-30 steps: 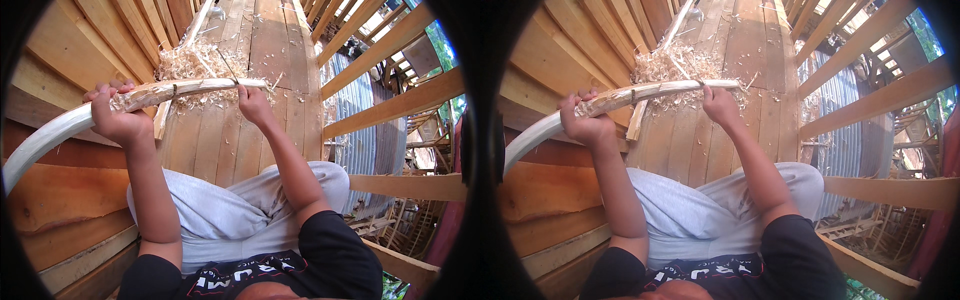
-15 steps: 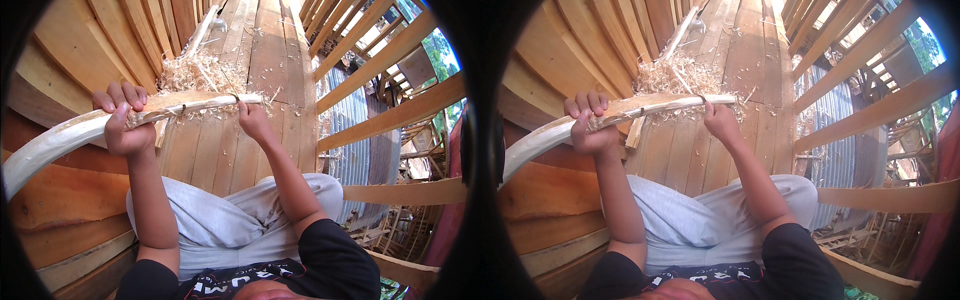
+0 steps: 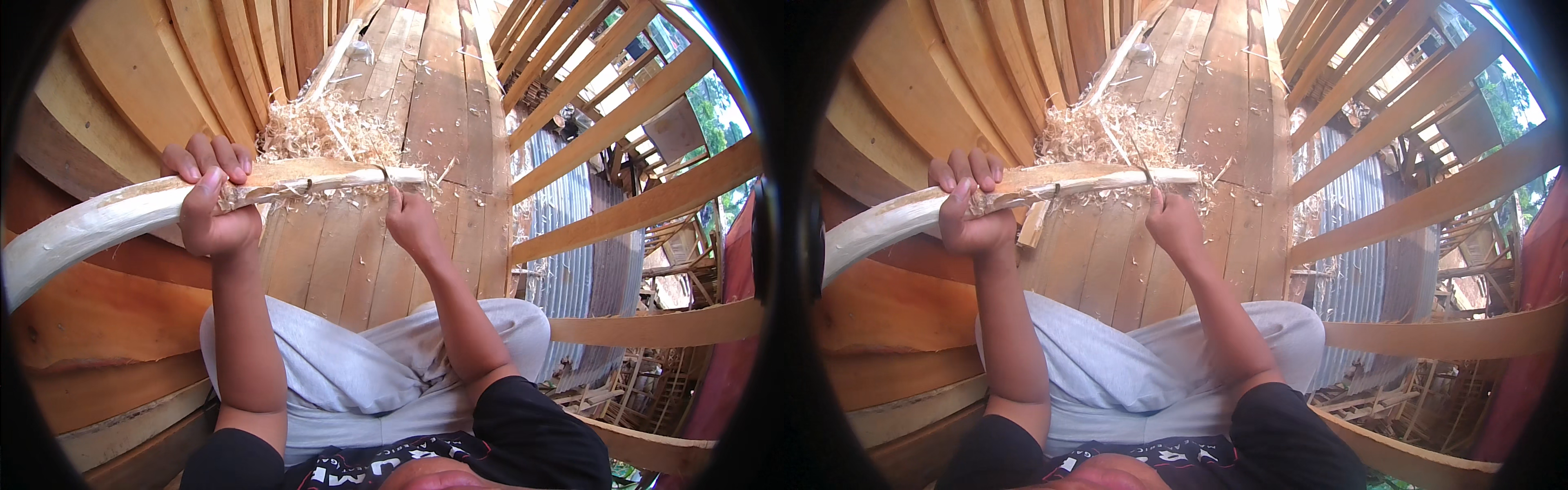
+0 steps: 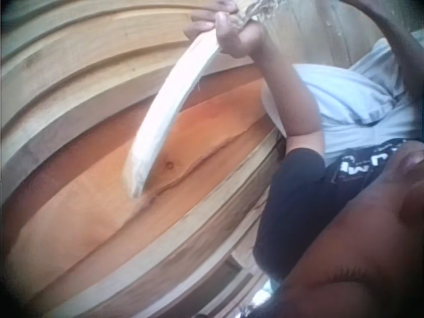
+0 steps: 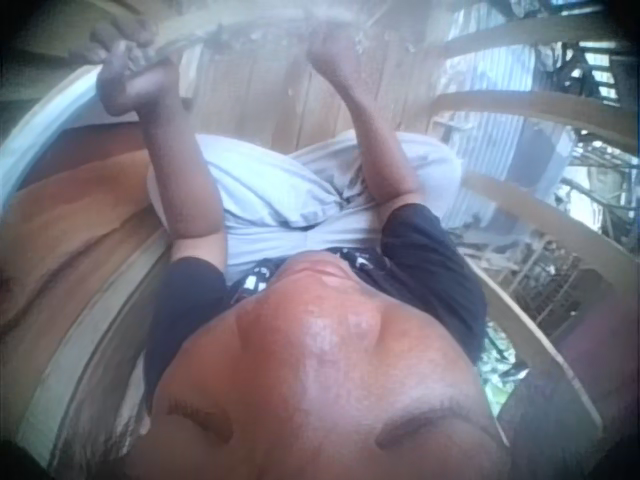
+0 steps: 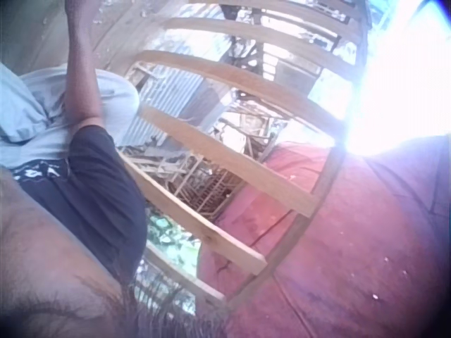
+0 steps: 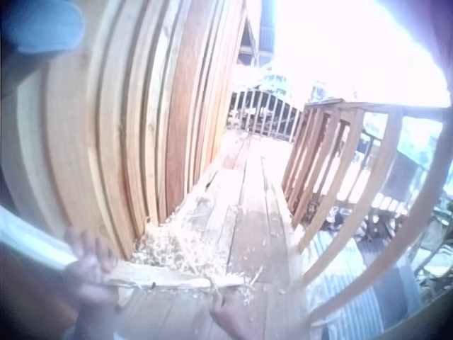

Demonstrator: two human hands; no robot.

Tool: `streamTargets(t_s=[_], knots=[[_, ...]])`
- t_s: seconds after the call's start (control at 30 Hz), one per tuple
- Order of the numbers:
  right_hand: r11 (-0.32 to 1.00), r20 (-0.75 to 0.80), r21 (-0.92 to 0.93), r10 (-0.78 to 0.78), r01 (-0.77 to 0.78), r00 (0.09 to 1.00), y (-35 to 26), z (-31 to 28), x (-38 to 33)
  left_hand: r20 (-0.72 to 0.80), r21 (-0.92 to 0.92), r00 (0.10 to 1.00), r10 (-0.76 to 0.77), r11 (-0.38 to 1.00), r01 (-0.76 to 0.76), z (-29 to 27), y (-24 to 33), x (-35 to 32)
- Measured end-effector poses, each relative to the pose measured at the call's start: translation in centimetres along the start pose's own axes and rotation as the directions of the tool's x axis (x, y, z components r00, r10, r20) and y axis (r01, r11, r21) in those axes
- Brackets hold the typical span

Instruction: The person sits cross-legged on a wooden floor and uses a knife to carve a long, curved piece of wood. They repeatedly shave off thin layers, creating wood shavings that accumulate on the floor.

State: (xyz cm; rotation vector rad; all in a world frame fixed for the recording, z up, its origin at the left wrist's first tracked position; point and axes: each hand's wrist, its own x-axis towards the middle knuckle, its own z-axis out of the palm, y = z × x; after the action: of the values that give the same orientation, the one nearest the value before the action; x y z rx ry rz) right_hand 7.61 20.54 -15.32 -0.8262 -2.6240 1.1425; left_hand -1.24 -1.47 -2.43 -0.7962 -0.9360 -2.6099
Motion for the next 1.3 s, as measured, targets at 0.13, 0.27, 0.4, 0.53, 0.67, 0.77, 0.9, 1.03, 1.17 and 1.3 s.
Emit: streamTargets(t_s=[0.13, 0.27, 0.4, 0.53, 0.67, 0.77, 0.9, 1.03, 1.17, 1.3], knots=[[0.984, 0.06, 0.096, -0.157, 0.151, 0.986, -6.0, -1.0, -3.3, -0.021, 0.008, 1.0, -0.009, 1.0, 0.009, 0.0, 0.2, -0.1], [0.999, 0.007, -0.046, 0.013, -0.012, 1.0, 0.7, 0.3, 2.1, -0.01, 0.016, 1.0, -0.007, 1.0, 0.007, 0.2, 0.3, 0.2], [0.98, -0.035, -0.128, 0.152, -0.155, 0.988, 7.7, 0.7, 4.1, -0.016, 0.0, 1.0, -0.009, 1.0, 0.009, 0.3, -0.1, 0.2], [1.0, 0.006, -0.005, -0.012, 0.012, 1.0, 0.4, 0.2, 0.9, -0.02, 0.016, 1.0, -0.01, 1.0, 0.011, 0.0, 0.2, 0.2], [0.941, -0.063, 0.198, -0.269, 0.276, 0.961, -4.6, 0.9, -1.9, -0.046, 0.009, 0.999, -0.004, 1.0, 0.005, 0.5, 0.1, 0.1], [0.915, -0.06, 0.155, -0.369, 0.374, 0.928, -0.8, 1.6, 0.2, -0.194, 0.074, 0.981, -0.006, 0.997, 0.021, 1.2, 0.2, 0.3], [0.939, -0.191, -0.014, -0.341, 0.345, 0.921, 0.4, 3.2, 0.2, -0.284, 0.114, 0.959, 0.017, 0.993, 0.016, 1.4, -0.1, 0.4], [0.948, -0.194, -0.036, -0.316, 0.315, 0.929, -0.3, 2.8, 0.0, -0.318, 0.166, 0.947, 0.043, 0.986, 0.011, 1.2, 0.1, 0.4], [0.975, -0.239, 0.024, -0.207, 0.219, 0.949, 0.9, 3.0, 1.1, -0.44, 0.252, 0.895, 0.072, 0.966, 0.047, 2.1, 0.1, 0.7], [0.993, -0.16, -0.074, -0.104, 0.093, 0.982, 3.8, 2.4, 2.5, -0.436, 0.211, 0.9, 0.032, 0.975, 0.068, 2.3, 0.0, 0.3]])
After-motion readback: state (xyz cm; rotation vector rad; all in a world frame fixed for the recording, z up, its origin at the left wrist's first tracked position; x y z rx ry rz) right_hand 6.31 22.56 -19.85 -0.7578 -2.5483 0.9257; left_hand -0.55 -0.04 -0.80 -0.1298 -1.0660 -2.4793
